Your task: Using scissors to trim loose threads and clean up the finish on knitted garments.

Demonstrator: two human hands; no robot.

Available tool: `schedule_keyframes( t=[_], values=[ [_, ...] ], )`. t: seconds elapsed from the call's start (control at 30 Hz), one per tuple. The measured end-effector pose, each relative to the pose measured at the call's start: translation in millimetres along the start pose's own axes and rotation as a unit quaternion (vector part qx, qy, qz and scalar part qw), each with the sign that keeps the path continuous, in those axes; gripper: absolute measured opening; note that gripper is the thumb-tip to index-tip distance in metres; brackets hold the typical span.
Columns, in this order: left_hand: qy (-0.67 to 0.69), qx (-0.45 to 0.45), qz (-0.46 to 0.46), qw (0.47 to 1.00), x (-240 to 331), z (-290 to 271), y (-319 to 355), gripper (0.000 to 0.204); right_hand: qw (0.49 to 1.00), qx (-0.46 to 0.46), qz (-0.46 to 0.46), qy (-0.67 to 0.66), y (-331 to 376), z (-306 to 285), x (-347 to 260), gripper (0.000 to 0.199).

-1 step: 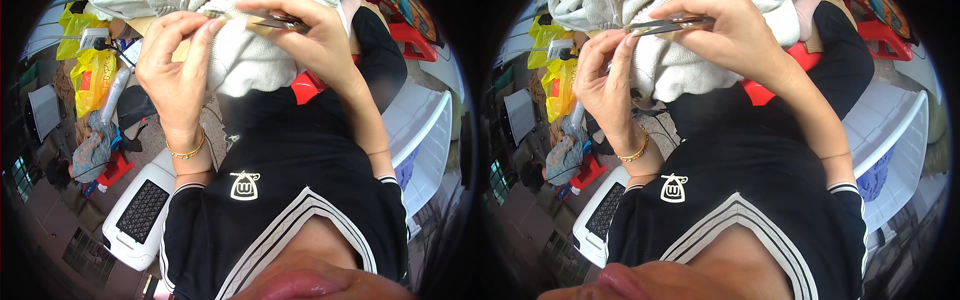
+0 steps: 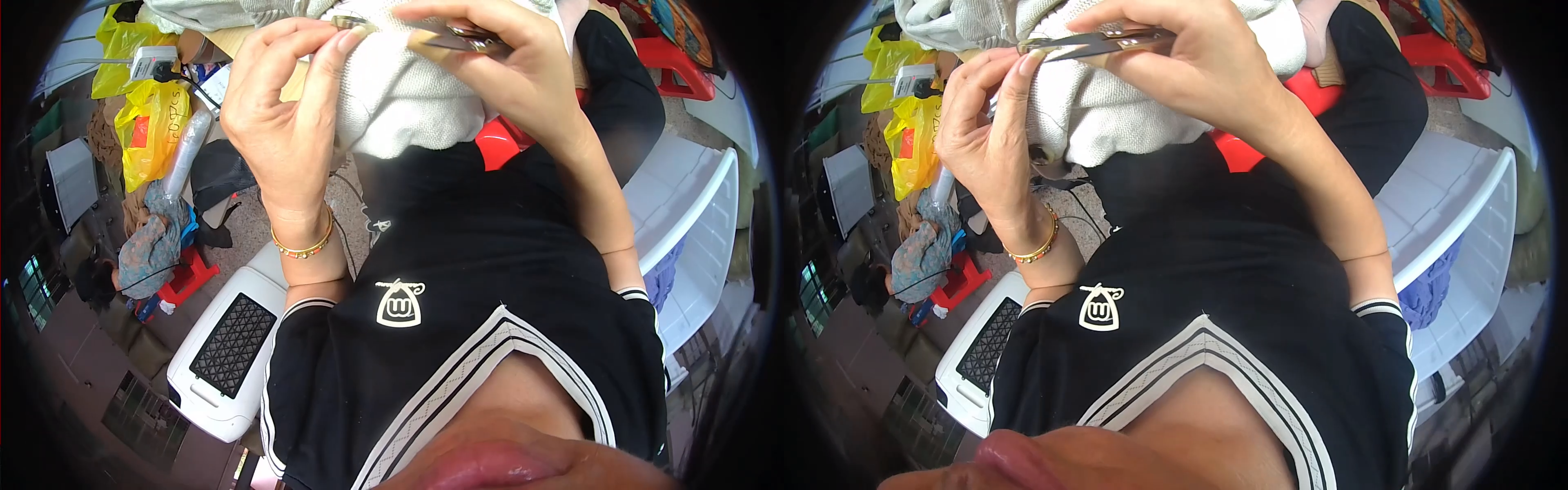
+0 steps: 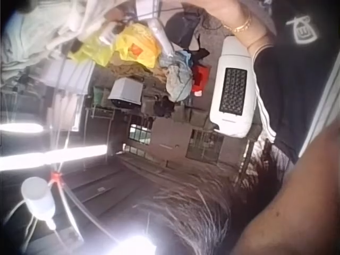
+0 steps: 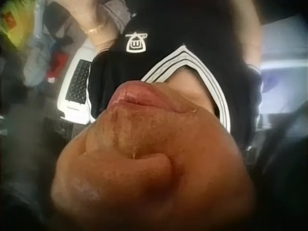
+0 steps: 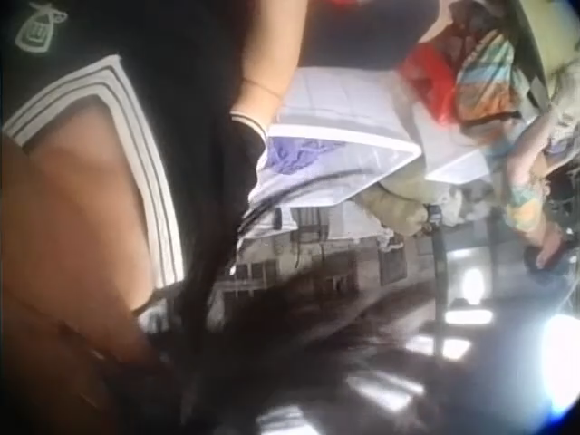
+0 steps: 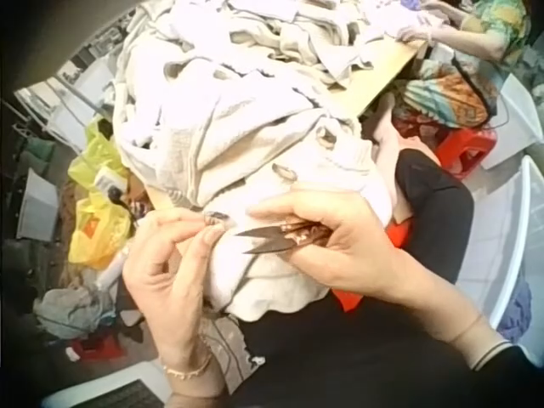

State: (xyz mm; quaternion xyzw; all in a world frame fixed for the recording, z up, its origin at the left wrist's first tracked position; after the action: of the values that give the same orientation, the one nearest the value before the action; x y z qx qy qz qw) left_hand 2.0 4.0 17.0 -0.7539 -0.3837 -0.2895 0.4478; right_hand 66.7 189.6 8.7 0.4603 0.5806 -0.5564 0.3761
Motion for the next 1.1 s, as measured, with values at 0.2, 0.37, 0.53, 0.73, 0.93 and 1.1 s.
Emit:
schedule_keyframes(
  t=[0.2,0.37,0.53,0.73,0.93,1.1],
  values=[
    [0.003,0.033,0.035,0.999,-10.5,3.2,3.7,0.008,0.991,-0.012,-0.088,0.095,-0.2,-1.7,-16.5,0.029],
    [0.056,0.051,-0.008,0.997,-17.3,4.0,9.6,0.008,0.971,-0.022,-0.143,0.188,-4.0,6.1,-34.3,0.04],
    [0.072,0.057,-0.015,0.996,-17.2,4.1,11.0,0.009,0.944,-0.049,-0.102,0.309,-2.6,11.0,-39.2,0.037],
    [0.089,0.039,0.014,0.995,-18.0,2.6,13.3,0.007,0.935,-0.029,-0.106,0.337,-5.8,13.8,-46.0,0.035],
    [0.04,0.043,0.044,0.997,-16.8,3.3,13.9,0.01,0.928,-0.008,-0.106,0.357,-10.2,16.0,-50.2,0.033],
    [0.012,0.108,0.068,0.992,-15.9,3.3,18.2,0.01,0.918,0.001,-0.126,0.376,-10.3,21.6,-52.2,0.031]
  ],
)
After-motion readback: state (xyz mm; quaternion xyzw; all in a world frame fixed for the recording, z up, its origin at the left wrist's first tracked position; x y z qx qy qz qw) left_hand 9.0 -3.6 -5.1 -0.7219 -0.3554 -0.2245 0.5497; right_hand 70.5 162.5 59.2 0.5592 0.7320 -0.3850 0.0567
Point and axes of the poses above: each hand's wrist, its own y-axis away from the middle knuckle, its own z-axis out of the palm, x = y × z, the point moved 3 cm from there along -y, towards the middle knuckle, and after that the axes turned 7 degrees about -z, right-handed, at the moved point
